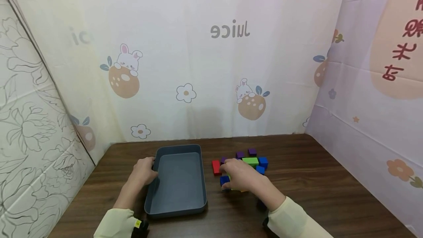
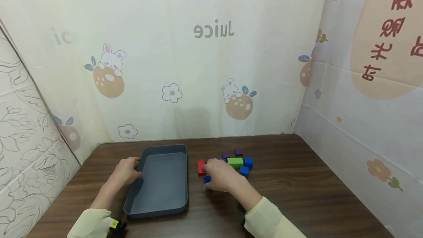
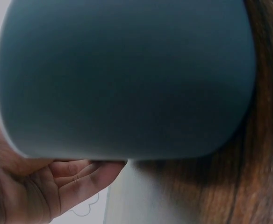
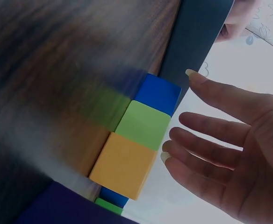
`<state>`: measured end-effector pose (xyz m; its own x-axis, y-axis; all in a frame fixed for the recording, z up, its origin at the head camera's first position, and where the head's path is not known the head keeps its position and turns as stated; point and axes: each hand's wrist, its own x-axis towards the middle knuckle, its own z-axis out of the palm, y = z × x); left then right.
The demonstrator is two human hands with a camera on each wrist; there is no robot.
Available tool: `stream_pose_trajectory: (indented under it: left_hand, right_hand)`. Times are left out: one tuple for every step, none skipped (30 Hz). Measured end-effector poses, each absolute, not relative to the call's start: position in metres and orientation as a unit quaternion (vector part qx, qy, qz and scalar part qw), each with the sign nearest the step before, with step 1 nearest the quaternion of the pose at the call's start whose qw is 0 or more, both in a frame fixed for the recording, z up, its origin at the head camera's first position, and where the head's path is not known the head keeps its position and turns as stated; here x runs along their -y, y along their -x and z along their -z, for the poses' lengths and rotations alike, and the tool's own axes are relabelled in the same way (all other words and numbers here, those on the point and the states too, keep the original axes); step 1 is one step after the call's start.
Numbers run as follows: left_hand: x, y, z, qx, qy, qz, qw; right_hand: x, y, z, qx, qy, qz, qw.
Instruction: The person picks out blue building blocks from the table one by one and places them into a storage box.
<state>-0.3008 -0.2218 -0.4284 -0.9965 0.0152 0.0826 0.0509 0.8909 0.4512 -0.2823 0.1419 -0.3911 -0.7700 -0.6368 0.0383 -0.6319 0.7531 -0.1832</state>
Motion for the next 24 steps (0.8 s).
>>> stream_pose_trajectory:
  left_hand:
    - [0.2219, 0.3009, 0.4287, 0.972, 0.018, 0.233, 0.039]
    - [0.2217, 0.3007, 0.4285, 0.971, 0.018, 0.233, 0.039]
    - [0.2217, 0.3009, 0.4287, 0.971, 0.019, 0.233, 0.039]
    - [0.2217, 0.3011, 0.4288, 0.972, 0.019, 0.233, 0.039]
    - [0.2217, 0.3013, 0.4288, 0.972, 0.019, 0.233, 0.039]
    - [0.2216, 0.3014, 0.4286, 0.972, 0.02, 0.232, 0.039]
    - [0.2216, 0.3015, 0.4284, 0.972, 0.02, 0.232, 0.039]
    - [0.2214, 0.3013, 0.4279, 0.972, 0.021, 0.232, 0.039]
    - [0.2217, 0.3016, 0.4281, 0.972, 0.021, 0.232, 0.039]
    - [0.2217, 0.3017, 0.428, 0.972, 0.022, 0.231, 0.039]
    - [0.2216, 0.3016, 0.4277, 0.972, 0.022, 0.23, 0.039]
    - [0.2216, 0.3015, 0.4276, 0.972, 0.022, 0.23, 0.039]
    - [0.2215, 0.3015, 0.4275, 0.972, 0.022, 0.23, 0.038]
    - [0.2216, 0.3016, 0.4276, 0.972, 0.022, 0.23, 0.037]
    - [0.2216, 0.3018, 0.4277, 0.972, 0.021, 0.229, 0.037]
    - [0.2215, 0.3017, 0.4275, 0.973, 0.021, 0.229, 0.036]
    - [0.2214, 0.3016, 0.4274, 0.973, 0.021, 0.229, 0.036]
    - [0.2213, 0.3016, 0.4274, 0.973, 0.021, 0.229, 0.036]
    - [0.2214, 0.3016, 0.4275, 0.973, 0.021, 0.228, 0.036]
    - [0.2215, 0.3018, 0.4279, 0.973, 0.021, 0.228, 0.037]
    - [0.2215, 0.3018, 0.4281, 0.973, 0.021, 0.228, 0.037]
    - [0.2218, 0.3016, 0.4281, 0.973, 0.021, 0.229, 0.037]
    - [0.2218, 0.3016, 0.4284, 0.972, 0.02, 0.23, 0.037]
    - [0.2218, 0.3016, 0.4285, 0.972, 0.02, 0.231, 0.037]
  right_hand:
    - [-0.1418, 0.2825, 0.3919, -0.936, 0.339, 0.093, 0.014]
    - [-0.1419, 0.2828, 0.3927, -0.936, 0.339, 0.092, 0.015]
    - [-0.1419, 0.2827, 0.3931, -0.936, 0.338, 0.093, 0.016]
    - [-0.1416, 0.2829, 0.3937, -0.936, 0.338, 0.094, 0.016]
    - [-0.1417, 0.2831, 0.3943, -0.936, 0.338, 0.095, 0.017]
    - [-0.1417, 0.2832, 0.3945, -0.936, 0.338, 0.096, 0.017]
    - [-0.1418, 0.2833, 0.395, -0.937, 0.337, 0.093, 0.018]
    - [-0.1418, 0.2834, 0.3953, -0.937, 0.336, 0.093, 0.018]
    - [-0.1418, 0.2832, 0.3953, -0.938, 0.335, 0.092, 0.02]
    - [-0.142, 0.2834, 0.3959, -0.938, 0.333, 0.092, 0.021]
    - [-0.1422, 0.2834, 0.3963, -0.939, 0.332, 0.09, 0.022]
    - [-0.1423, 0.2832, 0.3964, -0.939, 0.331, 0.089, 0.023]
    - [-0.1426, 0.2833, 0.3967, -0.94, 0.33, 0.089, 0.024]
    - [-0.1426, 0.2832, 0.3971, -0.94, 0.329, 0.089, 0.025]
    - [-0.1427, 0.2832, 0.3972, -0.94, 0.329, 0.09, 0.026]
    - [-0.1427, 0.2836, 0.3979, -0.94, 0.328, 0.091, 0.028]
    - [-0.1426, 0.2836, 0.3978, -0.94, 0.328, 0.092, 0.029]
    - [-0.1427, 0.2837, 0.3979, -0.94, 0.328, 0.092, 0.03]
    - [-0.1426, 0.2839, 0.3983, -0.94, 0.327, 0.09, 0.031]
    - [-0.1424, 0.284, 0.3983, -0.94, 0.326, 0.09, 0.032]
    - [-0.1423, 0.284, 0.3982, -0.94, 0.326, 0.091, 0.033]
    - [-0.1421, 0.2841, 0.3984, -0.941, 0.326, 0.09, 0.034]
    - [-0.142, 0.284, 0.3981, -0.941, 0.325, 0.089, 0.035]
    - [-0.1419, 0.284, 0.3982, -0.941, 0.325, 0.088, 0.036]
